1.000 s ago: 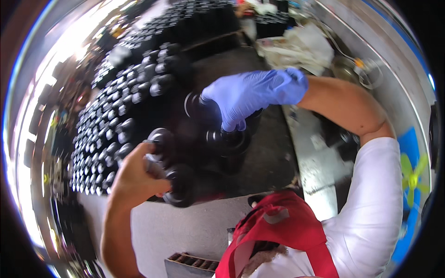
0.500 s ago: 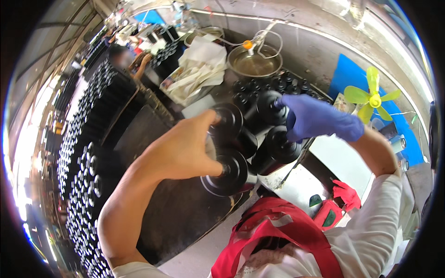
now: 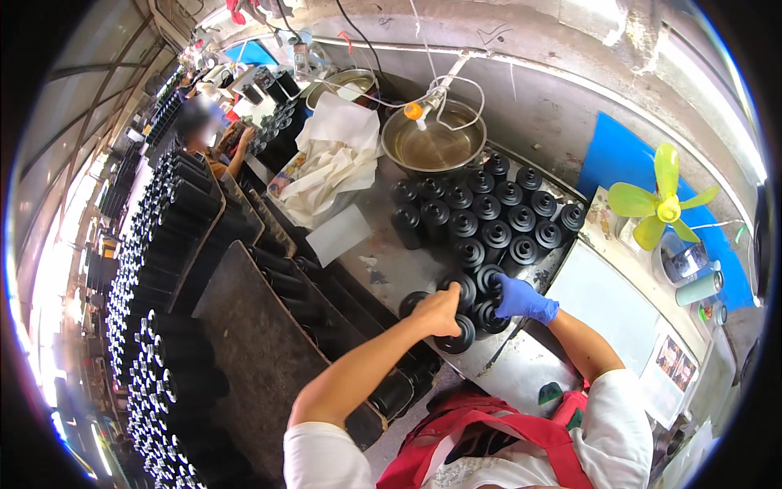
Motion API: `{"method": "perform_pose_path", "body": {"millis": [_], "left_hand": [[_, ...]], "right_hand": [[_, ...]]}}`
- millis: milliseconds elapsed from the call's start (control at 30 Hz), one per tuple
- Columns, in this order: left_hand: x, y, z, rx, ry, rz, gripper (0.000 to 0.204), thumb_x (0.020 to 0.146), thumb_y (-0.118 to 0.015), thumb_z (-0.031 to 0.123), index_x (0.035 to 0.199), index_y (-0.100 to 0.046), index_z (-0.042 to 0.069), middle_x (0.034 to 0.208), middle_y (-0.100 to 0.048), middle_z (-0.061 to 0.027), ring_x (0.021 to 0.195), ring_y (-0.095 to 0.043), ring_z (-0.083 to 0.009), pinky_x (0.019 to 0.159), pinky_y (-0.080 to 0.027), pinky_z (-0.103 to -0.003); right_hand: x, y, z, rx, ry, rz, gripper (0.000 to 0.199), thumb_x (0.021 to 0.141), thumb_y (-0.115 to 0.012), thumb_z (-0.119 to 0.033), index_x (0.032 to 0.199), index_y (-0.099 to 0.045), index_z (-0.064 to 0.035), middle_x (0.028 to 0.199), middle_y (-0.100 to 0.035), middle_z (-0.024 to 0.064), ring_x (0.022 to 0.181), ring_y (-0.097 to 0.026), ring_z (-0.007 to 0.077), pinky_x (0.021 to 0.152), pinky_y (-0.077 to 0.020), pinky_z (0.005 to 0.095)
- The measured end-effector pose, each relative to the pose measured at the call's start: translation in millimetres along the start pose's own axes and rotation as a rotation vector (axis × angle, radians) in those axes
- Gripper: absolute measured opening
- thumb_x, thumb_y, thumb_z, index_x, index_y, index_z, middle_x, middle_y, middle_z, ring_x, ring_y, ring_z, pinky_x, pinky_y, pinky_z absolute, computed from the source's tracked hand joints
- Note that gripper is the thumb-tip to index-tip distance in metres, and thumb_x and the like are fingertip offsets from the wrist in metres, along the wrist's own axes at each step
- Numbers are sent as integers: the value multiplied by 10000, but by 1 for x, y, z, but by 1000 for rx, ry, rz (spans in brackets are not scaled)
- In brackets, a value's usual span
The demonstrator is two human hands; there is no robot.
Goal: The person applies a decorative label to a black cylindrical can using a red cloth and a green sponge. They then move to a large tray of similar cans and systematically pick them up and place them onto a workbench, handling them one by one.
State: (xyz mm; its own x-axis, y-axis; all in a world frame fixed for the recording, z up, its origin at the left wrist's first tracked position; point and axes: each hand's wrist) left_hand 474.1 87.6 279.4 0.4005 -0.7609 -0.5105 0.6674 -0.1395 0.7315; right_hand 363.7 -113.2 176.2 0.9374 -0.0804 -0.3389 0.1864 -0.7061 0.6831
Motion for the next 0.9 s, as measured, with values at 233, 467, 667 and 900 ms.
{"method": "perform_pose_path", "body": {"millis": [233, 467, 667, 900], "left_hand": [[69, -61, 7, -110, 52, 29, 585, 619, -739, 120, 1059, -381, -21, 961, -615, -267, 931, -601, -448, 787, -493, -501], [101, -88, 0, -195, 102, 54, 631, 637, -733, 148, 1121, -362, -16, 1018, -599, -271, 958, -601, -438, 789, -492, -498], [129, -120, -1, -96, 72, -213, 992, 599, -807, 268, 1349, -246, -58, 1174, -591, -182, 1092, -576, -335, 857, -451, -556], [-6, 14, 11, 3, -150, 91, 574, 636, -763, 250, 1102, -518, 21, 1096, -587, -235, 1022, -584, -393, 843, -487, -457]], "right_hand": [[11, 27, 40, -125, -47, -41, 712, 609, -691, -207, 1240, -427, -12, 763, -646, 213, 746, -635, 398, 666, -514, 454], [23, 31, 68, -195, -17, -174, 864, 678, -672, -178, 1417, -243, -49, 745, -650, 148, 688, -636, 345, 617, -503, 419], [25, 28, 73, -35, 20, -169, 875, 620, -738, -110, 1393, -341, -6, 1209, -594, 204, 1131, -578, 303, 930, -469, 348], [48, 67, 14, -390, 454, -56, 631, 527, -808, -200, 1088, -616, 16, 883, -664, 210, 837, -651, 339, 745, -520, 388]]}}
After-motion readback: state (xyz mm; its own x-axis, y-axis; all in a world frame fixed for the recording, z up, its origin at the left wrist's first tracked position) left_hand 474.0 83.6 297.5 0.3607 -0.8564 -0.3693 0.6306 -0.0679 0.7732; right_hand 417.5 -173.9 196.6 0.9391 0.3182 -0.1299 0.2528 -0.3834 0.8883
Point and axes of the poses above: each hand's wrist, its own x-axis towards the middle knuckle, its own y-axis out of the back of the hand, z = x × y
